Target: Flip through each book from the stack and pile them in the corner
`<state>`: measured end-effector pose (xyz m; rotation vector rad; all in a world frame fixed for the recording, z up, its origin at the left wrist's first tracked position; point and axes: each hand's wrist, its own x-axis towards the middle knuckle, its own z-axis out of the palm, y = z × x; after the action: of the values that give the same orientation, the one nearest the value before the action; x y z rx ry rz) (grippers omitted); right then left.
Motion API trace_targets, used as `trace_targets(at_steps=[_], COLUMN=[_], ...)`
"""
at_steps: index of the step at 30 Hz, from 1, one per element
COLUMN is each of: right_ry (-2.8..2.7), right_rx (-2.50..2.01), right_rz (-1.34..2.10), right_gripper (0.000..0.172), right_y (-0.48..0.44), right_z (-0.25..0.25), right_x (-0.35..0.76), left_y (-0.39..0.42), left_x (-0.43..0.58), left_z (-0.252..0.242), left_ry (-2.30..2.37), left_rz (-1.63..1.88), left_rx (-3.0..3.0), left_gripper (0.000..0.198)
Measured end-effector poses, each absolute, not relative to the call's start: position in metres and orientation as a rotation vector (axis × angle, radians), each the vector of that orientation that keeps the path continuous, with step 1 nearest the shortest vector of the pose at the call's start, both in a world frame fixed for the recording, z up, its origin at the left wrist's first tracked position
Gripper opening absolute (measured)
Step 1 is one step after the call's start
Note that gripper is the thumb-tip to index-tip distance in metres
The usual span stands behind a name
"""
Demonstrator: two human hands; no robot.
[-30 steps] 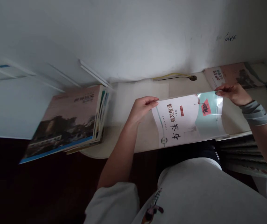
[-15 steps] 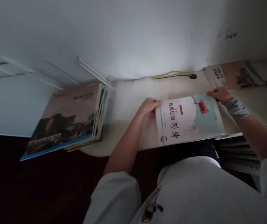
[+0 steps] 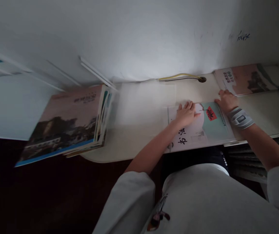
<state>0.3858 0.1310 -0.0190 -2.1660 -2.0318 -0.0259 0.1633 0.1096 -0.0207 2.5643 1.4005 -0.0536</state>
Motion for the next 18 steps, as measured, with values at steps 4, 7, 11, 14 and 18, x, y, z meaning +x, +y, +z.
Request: trace_targets(at_steps=[4, 7, 11, 14, 18], right_ry=[-2.547, -2.697, -2.703, -2.686, -2.635], right_rx=[-1.603, -1.417, -1.426, -1.462, -1.533], right_rz=[0.06, 0.245, 0.235, 0.161, 0.111], right_gripper=[0.06, 0.08, 0.087, 0.084, 0.081], right_y=[0.108, 0.102, 0.108, 0.111, 0.11], right_z=[-0.023, -0.035, -0.047, -0.05, -0.05], right_x=[0.331, 0.309, 0.332, 0.363, 0.387], left_y=[0.109, 0.111, 0.113, 0.114, 0.117], left_x=[0.163, 0.158, 0.151, 0.14, 0.114], left_z=[-0.033, -0.037, -0.04, -0.041, -0.043], left_ry=[1.413, 1.37, 1.367, 1.415, 1.574], left_rz=[-0.061, -0.081, -0.024, 0.016, 0.052], left_rx=[2.554, 2.554, 2.576, 2.542, 2.433], left_gripper=[0.061, 0.06, 0.06, 0.062, 0.062])
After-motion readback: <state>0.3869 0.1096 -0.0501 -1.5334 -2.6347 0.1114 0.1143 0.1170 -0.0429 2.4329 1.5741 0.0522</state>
